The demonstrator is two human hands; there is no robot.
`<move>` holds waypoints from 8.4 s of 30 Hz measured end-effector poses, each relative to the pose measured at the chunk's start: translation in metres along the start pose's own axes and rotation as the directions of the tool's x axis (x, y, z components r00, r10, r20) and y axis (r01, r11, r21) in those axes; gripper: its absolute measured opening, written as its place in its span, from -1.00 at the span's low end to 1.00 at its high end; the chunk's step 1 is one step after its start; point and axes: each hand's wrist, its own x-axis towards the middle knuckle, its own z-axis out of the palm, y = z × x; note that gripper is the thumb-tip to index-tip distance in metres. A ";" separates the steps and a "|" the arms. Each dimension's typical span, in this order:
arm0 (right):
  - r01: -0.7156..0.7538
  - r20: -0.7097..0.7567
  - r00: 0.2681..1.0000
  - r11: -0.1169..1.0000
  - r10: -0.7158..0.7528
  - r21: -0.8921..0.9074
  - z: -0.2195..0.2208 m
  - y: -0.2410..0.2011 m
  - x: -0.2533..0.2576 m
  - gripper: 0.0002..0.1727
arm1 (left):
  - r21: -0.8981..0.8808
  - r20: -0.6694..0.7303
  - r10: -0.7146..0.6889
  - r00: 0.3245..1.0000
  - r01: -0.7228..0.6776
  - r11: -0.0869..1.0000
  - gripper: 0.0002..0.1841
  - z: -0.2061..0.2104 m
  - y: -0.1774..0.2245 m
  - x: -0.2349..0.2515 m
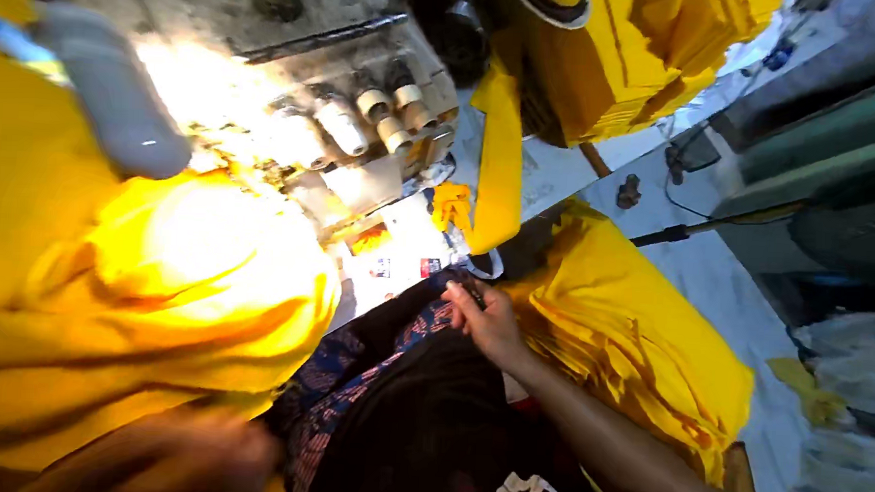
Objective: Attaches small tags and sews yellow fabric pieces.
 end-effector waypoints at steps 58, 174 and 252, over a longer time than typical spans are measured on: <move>-0.320 0.352 0.905 0.927 0.238 0.196 0.024 0.004 -0.022 -0.77 | -0.107 0.247 -0.514 0.821 0.551 0.828 -0.77 0.059 -0.121 0.054; -0.118 0.216 0.976 0.908 0.031 0.402 0.108 -0.046 0.045 -0.89 | 0.423 -0.354 -0.325 0.877 0.460 0.781 -0.72 -0.012 -0.012 0.148; 0.715 0.312 0.697 0.658 -0.645 -0.238 0.123 -0.106 0.049 -0.63 | 0.991 -0.057 0.259 0.964 0.023 0.131 -0.76 -0.077 0.036 0.059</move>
